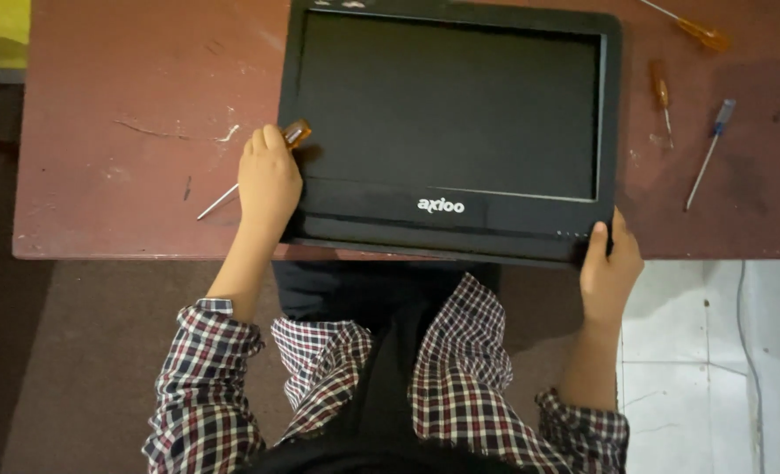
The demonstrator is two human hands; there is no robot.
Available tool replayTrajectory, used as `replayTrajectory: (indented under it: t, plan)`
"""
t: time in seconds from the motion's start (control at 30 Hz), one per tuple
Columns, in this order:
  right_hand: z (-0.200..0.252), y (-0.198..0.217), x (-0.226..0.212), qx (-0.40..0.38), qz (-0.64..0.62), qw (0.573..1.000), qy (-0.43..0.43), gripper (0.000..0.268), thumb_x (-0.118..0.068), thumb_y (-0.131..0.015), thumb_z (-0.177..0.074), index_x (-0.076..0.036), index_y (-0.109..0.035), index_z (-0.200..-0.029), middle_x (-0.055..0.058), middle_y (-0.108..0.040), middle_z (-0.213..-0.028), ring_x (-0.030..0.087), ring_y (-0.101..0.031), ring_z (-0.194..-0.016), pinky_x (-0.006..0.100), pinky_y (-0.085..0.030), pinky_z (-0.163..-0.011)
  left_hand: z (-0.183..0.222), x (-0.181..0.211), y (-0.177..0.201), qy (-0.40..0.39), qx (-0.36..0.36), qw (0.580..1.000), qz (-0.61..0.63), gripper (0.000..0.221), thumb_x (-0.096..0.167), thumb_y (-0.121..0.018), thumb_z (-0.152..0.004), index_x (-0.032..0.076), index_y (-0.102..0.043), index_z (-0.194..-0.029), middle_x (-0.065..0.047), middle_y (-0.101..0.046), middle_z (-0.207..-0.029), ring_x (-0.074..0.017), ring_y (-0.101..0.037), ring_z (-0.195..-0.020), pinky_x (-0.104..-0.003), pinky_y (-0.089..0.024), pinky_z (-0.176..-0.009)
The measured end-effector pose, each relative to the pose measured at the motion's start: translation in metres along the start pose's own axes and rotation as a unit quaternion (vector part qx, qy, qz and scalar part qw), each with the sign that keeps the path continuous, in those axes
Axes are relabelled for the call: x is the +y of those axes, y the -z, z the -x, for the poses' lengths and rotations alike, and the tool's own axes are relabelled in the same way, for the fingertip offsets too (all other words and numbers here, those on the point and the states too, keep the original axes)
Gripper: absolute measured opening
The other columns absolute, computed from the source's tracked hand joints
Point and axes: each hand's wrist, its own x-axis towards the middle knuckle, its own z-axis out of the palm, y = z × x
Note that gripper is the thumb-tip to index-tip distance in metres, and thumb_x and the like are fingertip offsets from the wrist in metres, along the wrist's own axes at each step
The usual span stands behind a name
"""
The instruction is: Disassembling a computer monitor by removing screws and prying off the front bezel to access internal components.
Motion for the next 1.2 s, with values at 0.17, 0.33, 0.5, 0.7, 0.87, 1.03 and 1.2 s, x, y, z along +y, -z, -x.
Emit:
replayTrajectory:
  t: [0.17, 0.33, 0.5, 0.7, 0.87, 1.03, 1.2]
  plan:
    - [-0.001, -0.008, 0.007, -0.007, 0.016, 1.000, -0.003, 0.040, -0.025, -0.053, -0.118, 0.003, -0.064, -0.144, 0.034, -0.066, -0.118, 0.051, -0.063, -0.110, 0.057, -0.049, -0.097, 0.002, -0.002, -0.010, 0.025, 0.004, 0.999, 0.039, 0.014, 0.011, -0.059, -0.090, 0.004, -0.052, -0.100, -0.010, -0.054, -0.086, -0.0342, -0.064, -0.076, -0.041, -0.055, -0.073]
    - [-0.004, -0.013, 0.013, -0.034, -0.023, 0.997, -0.060, 0.046, -0.030, -0.050, -0.118, 0.006, -0.058, -0.145, 0.037, -0.060, -0.133, 0.056, -0.056, -0.122, 0.064, -0.042, -0.105, 0.003, 0.000, -0.009, 0.036, 0.000, 0.998, 0.042, 0.018, 0.012, -0.062, -0.087, 0.005, -0.053, -0.100, -0.009, -0.052, -0.087, -0.0317, -0.062, -0.075, -0.041, -0.054, -0.072]
    - [-0.002, -0.024, 0.069, -0.054, -0.004, 0.985, -0.163, 0.052, -0.045, -0.059, -0.115, 0.000, -0.062, -0.142, 0.031, -0.064, -0.129, 0.050, -0.058, -0.123, 0.060, -0.043, -0.105, 0.004, 0.002, -0.006, 0.044, 0.023, 0.999, -0.019, 0.022, 0.020, -0.064, -0.086, 0.005, -0.055, -0.100, -0.009, -0.055, -0.085, -0.0296, -0.063, -0.074, -0.039, -0.054, -0.068]
    - [0.001, -0.032, 0.106, -0.068, -0.016, 0.979, -0.193, 0.062, -0.057, -0.059, -0.118, 0.002, -0.069, -0.134, 0.034, -0.067, -0.122, 0.051, -0.061, -0.116, 0.059, -0.049, -0.095, 0.028, 0.000, 0.083, 0.070, -0.004, 0.993, -0.098, 0.027, 0.029, -0.068, -0.079, 0.013, -0.055, -0.098, -0.001, -0.051, -0.084, -0.0217, -0.059, -0.074, -0.031, -0.052, -0.067]
    - [0.004, -0.036, 0.115, -0.078, -0.006, 0.974, -0.213, 0.055, -0.049, -0.054, -0.121, 0.004, -0.069, -0.121, 0.026, -0.068, -0.101, 0.041, -0.065, -0.082, 0.048, -0.053, -0.057, 0.066, 0.011, 0.061, 0.148, -0.034, 0.988, -0.025, 0.021, 0.024, -0.065, -0.088, 0.011, -0.050, -0.088, -0.008, -0.054, -0.074, -0.0307, -0.058, -0.066, -0.041, -0.048, -0.060]
    - [0.006, -0.024, 0.085, -0.098, -0.006, 0.975, -0.199, 0.058, -0.050, -0.047, -0.122, -0.002, -0.053, -0.089, 0.006, -0.054, -0.086, 0.021, -0.049, -0.084, 0.040, -0.038, -0.075, 0.072, 0.030, 0.046, 0.270, -0.096, 0.951, 0.116, 0.021, 0.018, -0.064, -0.102, 0.009, -0.046, -0.094, -0.007, -0.056, -0.065, -0.0279, -0.056, -0.055, -0.040, -0.043, -0.044]
    - [0.003, -0.022, 0.050, -0.073, -0.070, 0.940, -0.327, 0.052, -0.053, -0.052, -0.115, -0.001, -0.059, -0.112, 0.007, -0.056, -0.100, 0.023, -0.055, -0.086, 0.040, -0.053, -0.054, 0.071, 0.026, 0.044, 0.309, -0.188, 0.923, 0.131, 0.026, 0.029, -0.057, -0.107, 0.009, -0.045, -0.095, -0.011, -0.063, -0.074, -0.0369, -0.063, -0.063, -0.049, -0.047, -0.051]
